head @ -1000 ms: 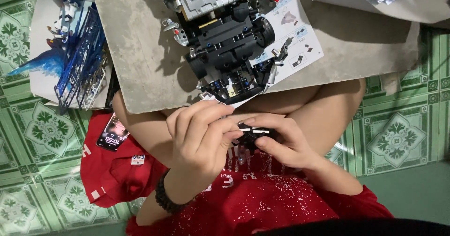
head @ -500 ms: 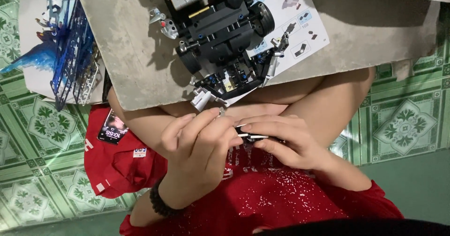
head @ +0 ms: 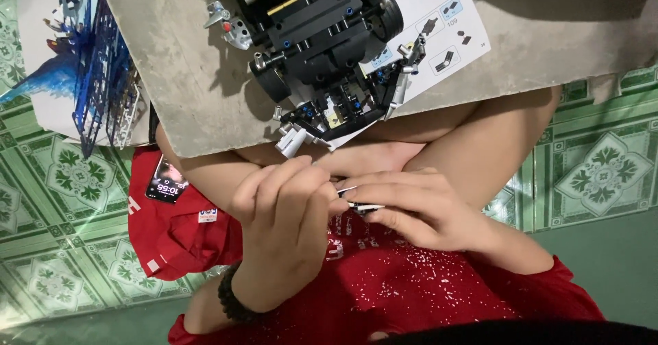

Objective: The person assembles a toy vehicle by hand, attaching a grey curved panel to a black chassis and securing it with small pins. They handle the parts and the instruction sheet while sitting on the floor.

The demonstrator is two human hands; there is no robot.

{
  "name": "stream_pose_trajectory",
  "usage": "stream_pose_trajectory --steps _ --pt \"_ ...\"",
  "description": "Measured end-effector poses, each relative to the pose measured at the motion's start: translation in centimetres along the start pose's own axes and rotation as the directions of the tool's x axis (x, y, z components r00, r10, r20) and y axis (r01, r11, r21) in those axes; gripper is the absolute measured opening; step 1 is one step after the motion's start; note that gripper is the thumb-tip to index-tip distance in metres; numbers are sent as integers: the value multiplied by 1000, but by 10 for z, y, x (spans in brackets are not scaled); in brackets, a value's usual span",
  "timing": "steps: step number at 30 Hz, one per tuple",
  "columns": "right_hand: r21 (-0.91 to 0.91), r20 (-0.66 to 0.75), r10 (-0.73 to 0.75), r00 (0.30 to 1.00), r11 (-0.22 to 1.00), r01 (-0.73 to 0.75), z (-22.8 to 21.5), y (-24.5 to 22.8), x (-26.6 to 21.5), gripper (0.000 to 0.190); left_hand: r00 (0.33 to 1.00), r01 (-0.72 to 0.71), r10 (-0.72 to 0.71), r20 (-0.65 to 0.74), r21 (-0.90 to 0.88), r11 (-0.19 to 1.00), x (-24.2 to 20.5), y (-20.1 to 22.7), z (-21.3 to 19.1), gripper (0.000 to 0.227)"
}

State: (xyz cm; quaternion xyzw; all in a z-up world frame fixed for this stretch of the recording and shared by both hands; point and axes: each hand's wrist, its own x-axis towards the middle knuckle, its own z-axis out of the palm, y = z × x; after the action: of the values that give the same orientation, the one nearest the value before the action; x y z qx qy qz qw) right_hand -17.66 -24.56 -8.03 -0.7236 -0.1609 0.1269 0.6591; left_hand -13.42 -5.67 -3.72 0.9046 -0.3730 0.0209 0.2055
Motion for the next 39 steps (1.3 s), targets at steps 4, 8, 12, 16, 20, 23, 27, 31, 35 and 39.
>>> stream_pose_trajectory --steps 4,8,12,16,20,23,27,31,35,39 --pt "-81 -25 -49 998 996 47 1 0 -2 29 997 -11 19 -71 114 993 -6 2 7 11" --pt "-150 -17 -71 997 986 68 1 0 -3 36 997 3 14 -78 213 977 -2 6 6 4" --pt "-147 -27 -95 995 985 90 1 -4 1 36 999 11 0 -53 207 978 -4 5 6 4" --pt "-162 -20 -93 995 983 89 1 -2 -1 34 999 -41 41 3 227 973 -2 2 1 3" --pt "-128 -1 -130 992 983 129 1 1 -1 32 998 46 -51 -42 -108 993 -1 1 -5 15" --pt "-122 16 -137 990 983 138 0 -1 -1 31 997 38 -38 -60 -10 999 -4 2 2 16" --pt "-155 26 -129 991 979 131 -1 -1 -2 31 997 -27 36 -72 118 993 -5 1 1 10" --pt "-97 -2 -130 991 987 129 1 -3 0 28 988 -135 148 -48 214 967 -8 -3 -1 10" --pt "-19 -44 -125 991 992 124 5 3 -6 33 976 -218 213 46 248 944 -6 -7 -9 9" --pt "-65 -53 -132 990 990 128 7 6 -9 30 970 -244 236 61 261 934 -1 -7 -14 9"
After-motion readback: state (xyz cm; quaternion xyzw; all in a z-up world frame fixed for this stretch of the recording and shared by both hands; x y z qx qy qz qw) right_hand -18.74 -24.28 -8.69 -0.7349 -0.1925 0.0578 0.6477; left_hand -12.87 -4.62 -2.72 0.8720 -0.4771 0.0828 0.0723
